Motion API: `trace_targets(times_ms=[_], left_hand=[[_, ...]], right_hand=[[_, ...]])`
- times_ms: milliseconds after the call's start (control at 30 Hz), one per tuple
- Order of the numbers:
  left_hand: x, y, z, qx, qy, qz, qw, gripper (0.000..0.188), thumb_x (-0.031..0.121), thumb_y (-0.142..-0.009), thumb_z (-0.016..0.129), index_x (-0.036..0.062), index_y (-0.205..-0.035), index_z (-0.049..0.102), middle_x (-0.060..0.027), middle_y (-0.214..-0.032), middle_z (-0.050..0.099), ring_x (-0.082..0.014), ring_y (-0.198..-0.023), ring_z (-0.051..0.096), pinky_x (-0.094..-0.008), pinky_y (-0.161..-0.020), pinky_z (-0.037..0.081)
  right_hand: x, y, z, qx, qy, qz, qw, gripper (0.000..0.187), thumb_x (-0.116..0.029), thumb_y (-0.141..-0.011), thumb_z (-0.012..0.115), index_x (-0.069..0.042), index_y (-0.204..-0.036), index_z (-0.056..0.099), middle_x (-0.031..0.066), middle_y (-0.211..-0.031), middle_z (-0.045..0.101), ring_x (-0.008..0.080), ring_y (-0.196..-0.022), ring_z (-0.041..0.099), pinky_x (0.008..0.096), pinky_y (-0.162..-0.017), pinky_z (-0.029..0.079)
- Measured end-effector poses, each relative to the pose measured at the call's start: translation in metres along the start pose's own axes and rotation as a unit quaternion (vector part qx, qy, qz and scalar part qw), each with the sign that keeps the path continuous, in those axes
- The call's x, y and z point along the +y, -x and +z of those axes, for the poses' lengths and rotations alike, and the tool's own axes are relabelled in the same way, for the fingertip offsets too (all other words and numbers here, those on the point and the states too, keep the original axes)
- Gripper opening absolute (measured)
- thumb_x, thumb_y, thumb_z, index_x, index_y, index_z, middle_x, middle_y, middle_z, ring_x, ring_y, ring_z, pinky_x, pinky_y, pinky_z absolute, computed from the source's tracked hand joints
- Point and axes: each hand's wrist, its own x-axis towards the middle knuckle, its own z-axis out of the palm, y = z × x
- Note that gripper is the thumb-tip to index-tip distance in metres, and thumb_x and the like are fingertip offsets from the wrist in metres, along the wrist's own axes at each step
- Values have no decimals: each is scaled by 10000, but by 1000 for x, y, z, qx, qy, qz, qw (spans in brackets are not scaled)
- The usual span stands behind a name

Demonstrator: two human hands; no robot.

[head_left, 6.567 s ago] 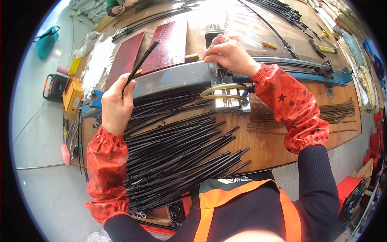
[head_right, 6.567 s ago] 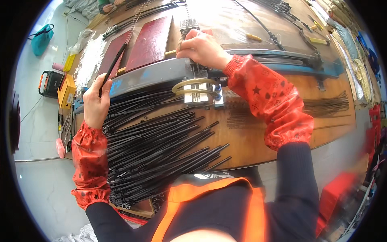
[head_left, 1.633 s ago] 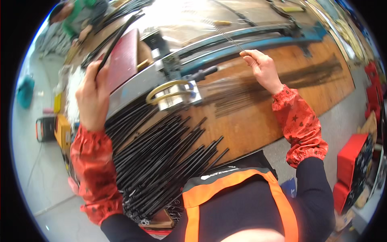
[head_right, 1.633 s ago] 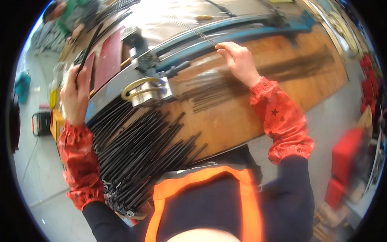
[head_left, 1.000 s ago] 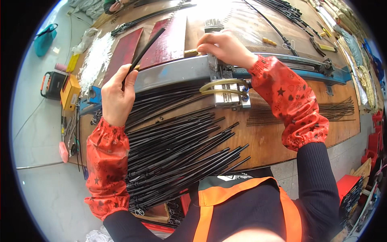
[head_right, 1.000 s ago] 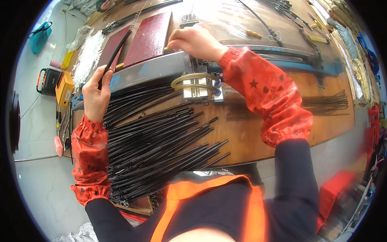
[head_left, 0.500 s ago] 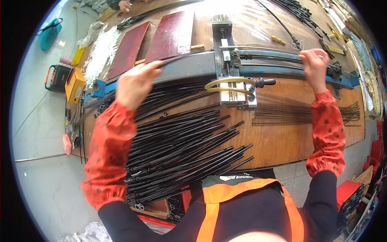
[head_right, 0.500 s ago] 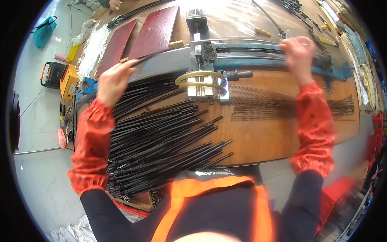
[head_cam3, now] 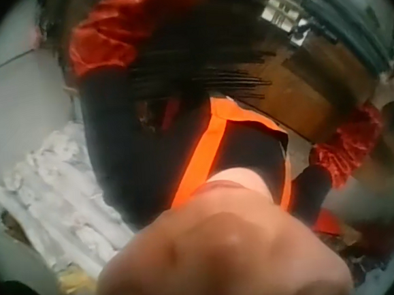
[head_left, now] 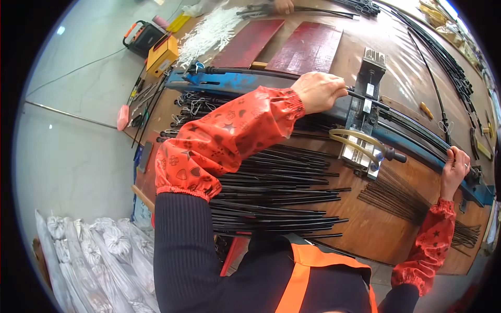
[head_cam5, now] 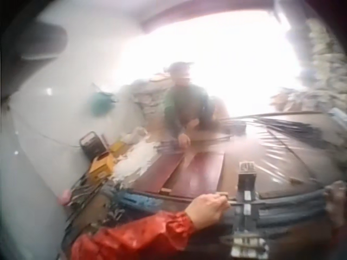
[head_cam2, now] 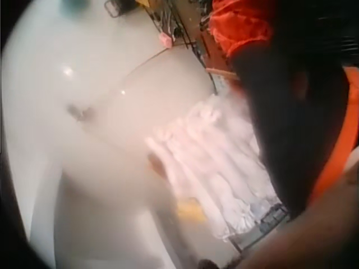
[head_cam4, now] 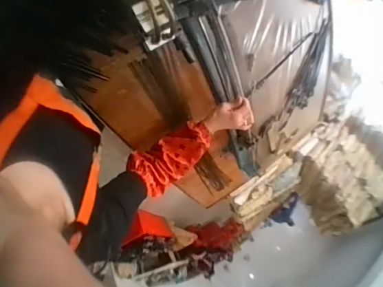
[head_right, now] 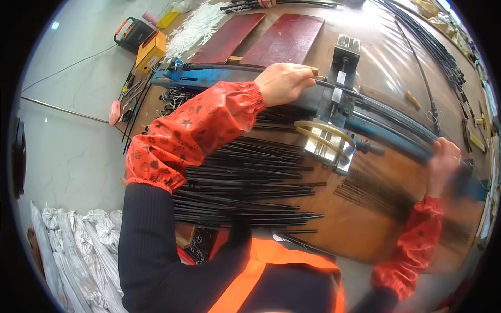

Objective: The person repeatedly inserts long metal springs into black rods, secures them using a machine fixture, and stacks the assembled rods on the table.

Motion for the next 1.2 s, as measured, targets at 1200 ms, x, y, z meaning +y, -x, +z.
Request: trace_targets(times_ms=[1200], left_hand=[[13,-7,20,48,-106,23,993,182,318,-1010,564,143,-975,597,-119,-748,668,-363,-712,674,-462,-572,504]], right_hand=[[-179,13,-23,-100,-387,46,915,200,45,-890,642,-2,-1084,656,146,-939,649,318,-838,617,360,-780,504]])
